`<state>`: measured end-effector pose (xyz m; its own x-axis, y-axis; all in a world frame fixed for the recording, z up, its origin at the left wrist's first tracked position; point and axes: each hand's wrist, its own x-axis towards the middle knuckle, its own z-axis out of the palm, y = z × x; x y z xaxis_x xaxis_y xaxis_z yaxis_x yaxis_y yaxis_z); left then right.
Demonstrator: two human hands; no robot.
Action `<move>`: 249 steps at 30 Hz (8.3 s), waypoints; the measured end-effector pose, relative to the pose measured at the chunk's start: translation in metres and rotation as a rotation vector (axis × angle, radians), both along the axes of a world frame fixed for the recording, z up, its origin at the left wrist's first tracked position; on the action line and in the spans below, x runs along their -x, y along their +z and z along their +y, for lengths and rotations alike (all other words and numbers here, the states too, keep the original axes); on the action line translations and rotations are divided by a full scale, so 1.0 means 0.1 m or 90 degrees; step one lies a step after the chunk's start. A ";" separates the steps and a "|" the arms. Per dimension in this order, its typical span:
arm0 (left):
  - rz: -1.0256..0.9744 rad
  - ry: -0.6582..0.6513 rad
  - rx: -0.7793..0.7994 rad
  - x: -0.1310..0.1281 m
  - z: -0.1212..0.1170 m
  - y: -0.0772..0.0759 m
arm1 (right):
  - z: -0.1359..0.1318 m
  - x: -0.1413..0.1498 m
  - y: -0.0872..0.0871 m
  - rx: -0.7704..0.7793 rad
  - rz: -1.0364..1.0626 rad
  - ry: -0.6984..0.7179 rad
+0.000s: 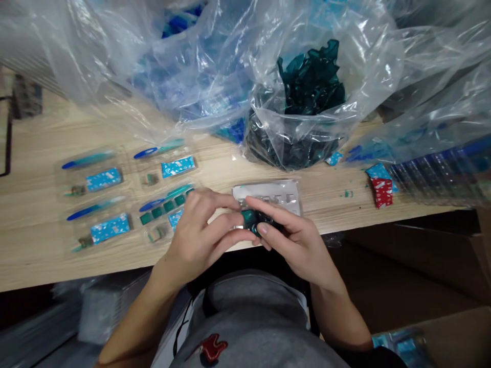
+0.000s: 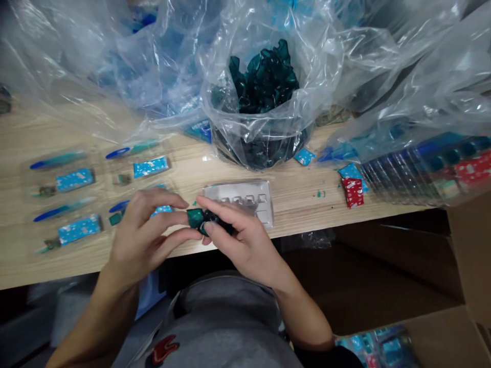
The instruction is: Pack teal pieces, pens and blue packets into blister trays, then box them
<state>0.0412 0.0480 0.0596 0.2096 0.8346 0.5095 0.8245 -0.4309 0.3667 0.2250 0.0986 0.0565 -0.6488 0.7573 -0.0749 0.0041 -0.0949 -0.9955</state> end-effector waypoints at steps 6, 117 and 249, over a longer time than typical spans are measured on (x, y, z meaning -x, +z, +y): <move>-0.190 -0.009 0.041 -0.10 -0.04 0.05 | -0.04 -0.01 0.03 0.060 0.099 0.017; -0.685 0.198 0.408 -0.21 -0.25 -0.29 | 0.26 -0.10 -0.32 -0.402 -0.189 -0.039; -0.429 0.097 0.186 -0.63 -0.04 -0.22 | 0.07 -0.36 -0.11 -0.042 -0.007 -0.041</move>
<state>0.1043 0.0442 0.0380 -0.1978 0.9505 0.2398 0.4234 -0.1378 0.8954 0.2607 0.1055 0.0459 -0.5985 0.8005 -0.0309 0.0114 -0.0300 -0.9995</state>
